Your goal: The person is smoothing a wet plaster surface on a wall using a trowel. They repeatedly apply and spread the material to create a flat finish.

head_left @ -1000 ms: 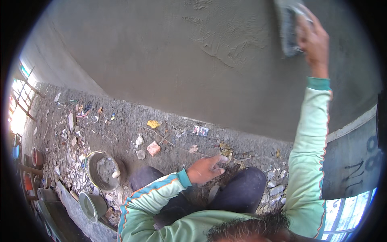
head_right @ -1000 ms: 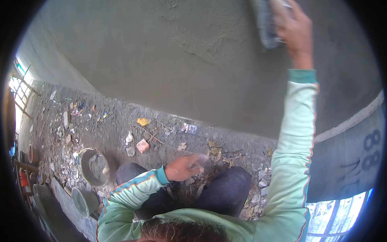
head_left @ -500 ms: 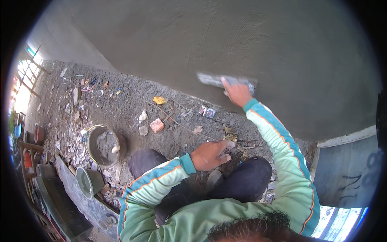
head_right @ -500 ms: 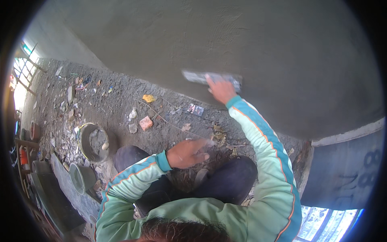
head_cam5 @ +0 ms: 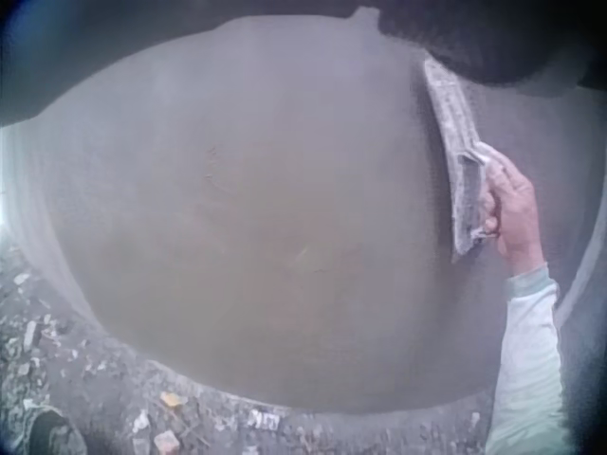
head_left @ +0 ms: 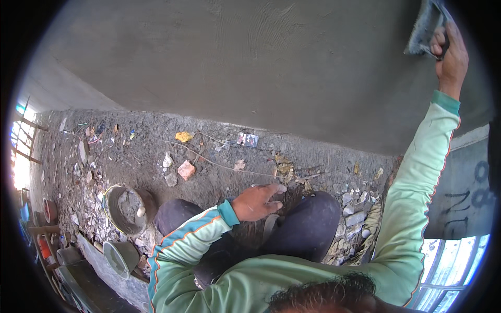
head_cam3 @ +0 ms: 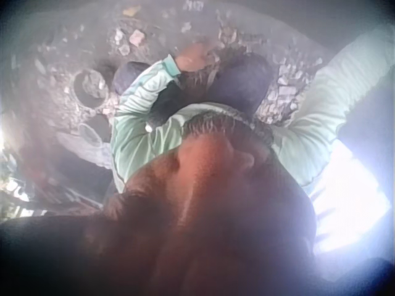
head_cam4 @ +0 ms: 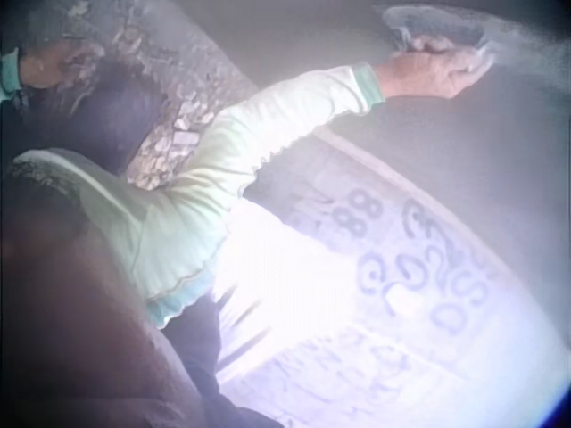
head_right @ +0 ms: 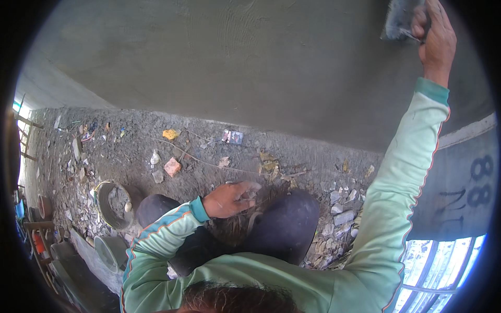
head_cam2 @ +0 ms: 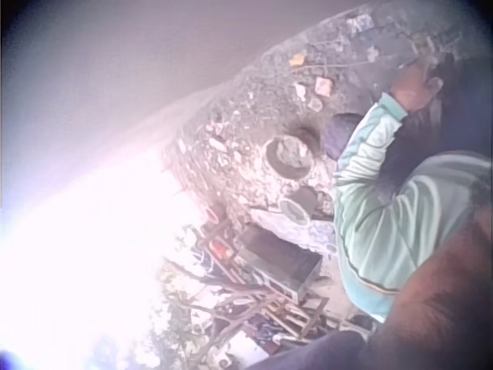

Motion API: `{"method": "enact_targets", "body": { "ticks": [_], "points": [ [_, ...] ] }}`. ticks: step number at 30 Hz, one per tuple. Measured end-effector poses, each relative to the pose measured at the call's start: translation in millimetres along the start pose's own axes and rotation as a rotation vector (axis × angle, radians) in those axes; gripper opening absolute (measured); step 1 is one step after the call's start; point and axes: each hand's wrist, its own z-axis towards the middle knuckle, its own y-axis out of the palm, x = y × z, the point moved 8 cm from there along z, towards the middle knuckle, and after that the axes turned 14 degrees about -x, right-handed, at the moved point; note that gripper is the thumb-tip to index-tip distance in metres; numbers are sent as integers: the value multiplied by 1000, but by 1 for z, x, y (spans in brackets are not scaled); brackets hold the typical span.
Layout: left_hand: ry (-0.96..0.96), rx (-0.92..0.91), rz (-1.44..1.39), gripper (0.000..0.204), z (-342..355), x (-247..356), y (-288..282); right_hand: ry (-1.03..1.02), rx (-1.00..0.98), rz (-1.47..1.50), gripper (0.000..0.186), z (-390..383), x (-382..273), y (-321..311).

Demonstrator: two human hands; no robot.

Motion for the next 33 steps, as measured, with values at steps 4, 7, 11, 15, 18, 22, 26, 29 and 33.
{"method": "enact_targets", "body": {
  "ticks": [4, 7, 11, 15, 18, 22, 26, 29, 33],
  "points": [
    [-51, -15, -7, 52, -1, -4, 6, -45, -308, -171, 52, -46, 44, 125],
    [-49, -16, 7, 53, 0, -6, 5, -310, -376, -451, 46, -78, 59, 170],
    [-55, 41, 25, 52, -4, -7, 1, -166, -648, -671, 60, -142, 126, 246],
    [-22, 107, 62, 52, -9, -1, 3, -6, -916, -818, 62, -194, 178, 308],
    [-60, 99, 63, 51, -19, 1, 5, 5, -1046, -861, 63, -232, 213, 351],
    [-94, 102, 95, 52, -25, 2, 13, 29, -1229, -891, 63, -294, 261, 388],
    [-71, 117, 87, 53, -25, 5, 20, 122, -1366, -972, 69, -358, 320, 369],
    [-76, 95, 89, 54, -35, 21, 15, 124, -1416, -1097, 73, -405, 364, 279],
    [-34, 93, 27, 56, -44, 33, 13, 145, -1421, -1227, 72, -405, 355, 148]
  ]
}}
